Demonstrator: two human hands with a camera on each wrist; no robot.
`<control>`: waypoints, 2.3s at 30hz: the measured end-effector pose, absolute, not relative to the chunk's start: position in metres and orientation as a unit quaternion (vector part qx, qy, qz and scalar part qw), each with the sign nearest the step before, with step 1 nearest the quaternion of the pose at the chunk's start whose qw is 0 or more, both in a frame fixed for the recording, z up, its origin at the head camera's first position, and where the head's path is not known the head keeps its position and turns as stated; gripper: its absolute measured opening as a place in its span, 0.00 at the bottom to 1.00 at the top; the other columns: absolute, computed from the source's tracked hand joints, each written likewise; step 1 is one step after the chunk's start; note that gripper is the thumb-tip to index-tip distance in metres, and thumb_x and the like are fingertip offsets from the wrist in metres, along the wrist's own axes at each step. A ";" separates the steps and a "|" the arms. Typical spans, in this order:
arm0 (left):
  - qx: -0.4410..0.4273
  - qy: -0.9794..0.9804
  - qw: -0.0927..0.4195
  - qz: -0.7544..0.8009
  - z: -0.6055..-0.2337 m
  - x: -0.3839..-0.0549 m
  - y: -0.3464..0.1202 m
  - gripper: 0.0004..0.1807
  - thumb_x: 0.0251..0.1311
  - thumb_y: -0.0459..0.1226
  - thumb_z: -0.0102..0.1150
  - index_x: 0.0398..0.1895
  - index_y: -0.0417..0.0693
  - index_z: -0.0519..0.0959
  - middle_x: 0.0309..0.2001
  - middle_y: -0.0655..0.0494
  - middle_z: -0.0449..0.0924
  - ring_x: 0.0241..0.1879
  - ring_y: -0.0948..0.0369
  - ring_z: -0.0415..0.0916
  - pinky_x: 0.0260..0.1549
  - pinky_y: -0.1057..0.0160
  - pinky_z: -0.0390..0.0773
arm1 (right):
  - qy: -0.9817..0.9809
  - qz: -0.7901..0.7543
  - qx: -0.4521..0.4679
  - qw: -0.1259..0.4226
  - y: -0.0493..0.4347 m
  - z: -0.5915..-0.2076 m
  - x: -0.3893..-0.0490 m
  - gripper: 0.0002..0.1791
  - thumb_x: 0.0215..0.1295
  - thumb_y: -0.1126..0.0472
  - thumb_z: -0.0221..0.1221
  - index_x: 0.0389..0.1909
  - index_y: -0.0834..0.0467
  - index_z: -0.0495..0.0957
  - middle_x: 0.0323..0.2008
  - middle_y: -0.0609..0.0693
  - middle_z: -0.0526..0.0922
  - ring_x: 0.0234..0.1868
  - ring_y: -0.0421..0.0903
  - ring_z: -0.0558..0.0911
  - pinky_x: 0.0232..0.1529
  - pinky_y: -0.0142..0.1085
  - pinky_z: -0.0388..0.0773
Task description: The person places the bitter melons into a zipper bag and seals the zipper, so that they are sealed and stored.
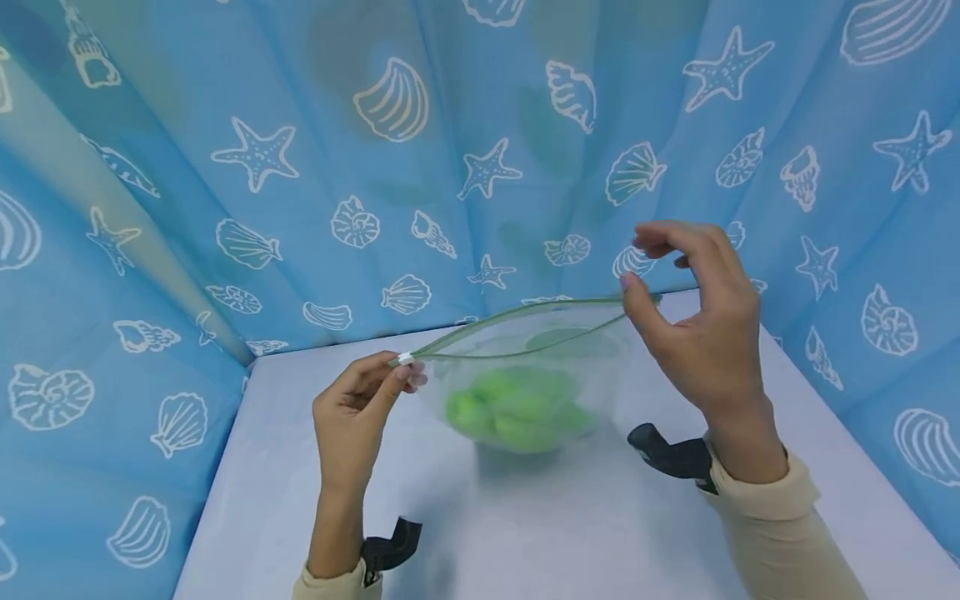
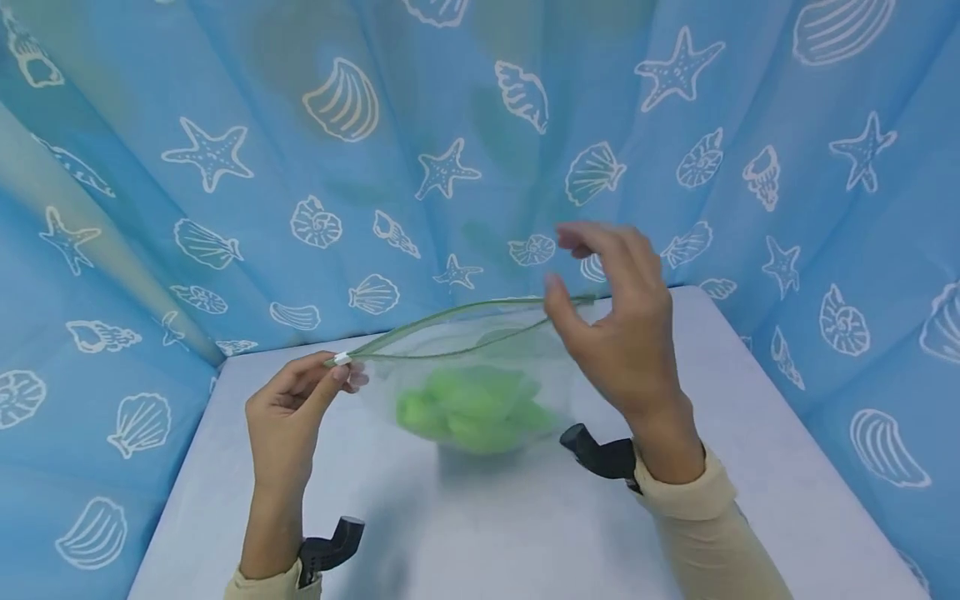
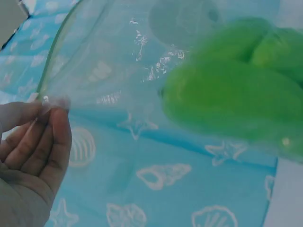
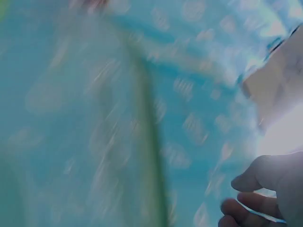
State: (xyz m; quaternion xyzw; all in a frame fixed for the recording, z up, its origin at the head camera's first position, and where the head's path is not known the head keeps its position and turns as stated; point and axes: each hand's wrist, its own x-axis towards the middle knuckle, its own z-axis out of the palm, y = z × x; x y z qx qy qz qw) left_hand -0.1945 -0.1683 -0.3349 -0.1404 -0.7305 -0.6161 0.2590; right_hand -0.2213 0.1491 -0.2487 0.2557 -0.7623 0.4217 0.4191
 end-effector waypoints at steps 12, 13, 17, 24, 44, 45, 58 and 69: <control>-0.192 -0.726 0.306 -0.585 -0.325 -0.204 -0.152 0.08 0.65 0.25 0.61 0.45 0.37 0.83 0.35 0.46 0.87 0.33 0.57 0.85 0.37 0.62 0.83 | -0.799 0.227 0.480 0.282 0.058 -0.224 -0.232 0.13 0.62 0.56 0.69 0.45 0.55 0.86 0.44 0.47 0.84 0.50 0.48 0.77 0.46 0.46 0.65; -0.196 -0.726 0.309 -0.583 -0.325 -0.205 -0.151 0.08 0.64 0.25 0.61 0.45 0.37 0.84 0.35 0.46 0.87 0.33 0.57 0.85 0.37 0.63 0.83 | -0.803 0.223 0.481 0.271 0.055 -0.228 -0.236 0.12 0.63 0.55 0.69 0.45 0.55 0.86 0.43 0.46 0.84 0.50 0.47 0.77 0.46 0.45 0.65; -0.225 -0.708 0.323 -0.586 -0.328 -0.208 -0.148 0.10 0.62 0.21 0.61 0.45 0.36 0.84 0.34 0.45 0.87 0.33 0.55 0.84 0.40 0.62 0.83 | -0.819 0.211 0.477 0.240 0.047 -0.238 -0.243 0.08 0.64 0.54 0.68 0.40 0.52 0.88 0.40 0.44 0.85 0.48 0.45 0.78 0.47 0.46 0.65; -0.241 -0.705 0.383 -0.546 -0.328 -0.210 -0.143 0.11 0.56 0.19 0.65 0.41 0.34 0.86 0.33 0.45 0.87 0.30 0.54 0.84 0.40 0.62 0.83 | -0.825 0.186 0.478 0.239 0.044 -0.242 -0.245 0.04 0.67 0.57 0.65 0.34 0.49 0.88 0.35 0.41 0.86 0.45 0.43 0.79 0.54 0.50 0.64; -0.211 -0.722 0.398 -0.526 -0.327 -0.202 -0.148 0.10 0.54 0.17 0.65 0.38 0.31 0.86 0.33 0.44 0.86 0.31 0.54 0.84 0.38 0.65 0.83 | -0.815 0.187 0.483 0.261 0.084 -0.245 -0.241 0.02 0.63 0.60 0.67 0.33 0.51 0.88 0.33 0.43 0.85 0.43 0.46 0.79 0.55 0.57 0.62; -0.209 -0.722 0.400 -0.525 -0.328 -0.202 -0.149 0.09 0.54 0.17 0.65 0.37 0.31 0.85 0.33 0.44 0.86 0.30 0.54 0.84 0.38 0.65 0.83 | -0.814 0.187 0.483 0.262 0.086 -0.245 -0.240 0.02 0.63 0.60 0.68 0.33 0.52 0.88 0.33 0.44 0.85 0.43 0.46 0.79 0.55 0.57 0.62; -0.200 -0.722 0.406 -0.524 -0.327 -0.199 -0.154 0.07 0.57 0.22 0.66 0.38 0.34 0.86 0.34 0.46 0.87 0.31 0.56 0.83 0.38 0.65 0.83 | -0.808 0.195 0.482 0.275 0.110 -0.244 -0.237 0.02 0.61 0.61 0.70 0.34 0.54 0.88 0.33 0.45 0.85 0.43 0.47 0.79 0.53 0.57 0.61; -0.190 -0.720 0.412 -0.525 -0.332 -0.195 -0.159 0.09 0.56 0.20 0.66 0.39 0.33 0.86 0.35 0.46 0.87 0.32 0.56 0.84 0.39 0.65 0.83 | -0.803 0.185 0.491 0.281 0.128 -0.245 -0.234 0.05 0.57 0.64 0.71 0.34 0.54 0.88 0.33 0.45 0.86 0.42 0.47 0.80 0.52 0.57 0.62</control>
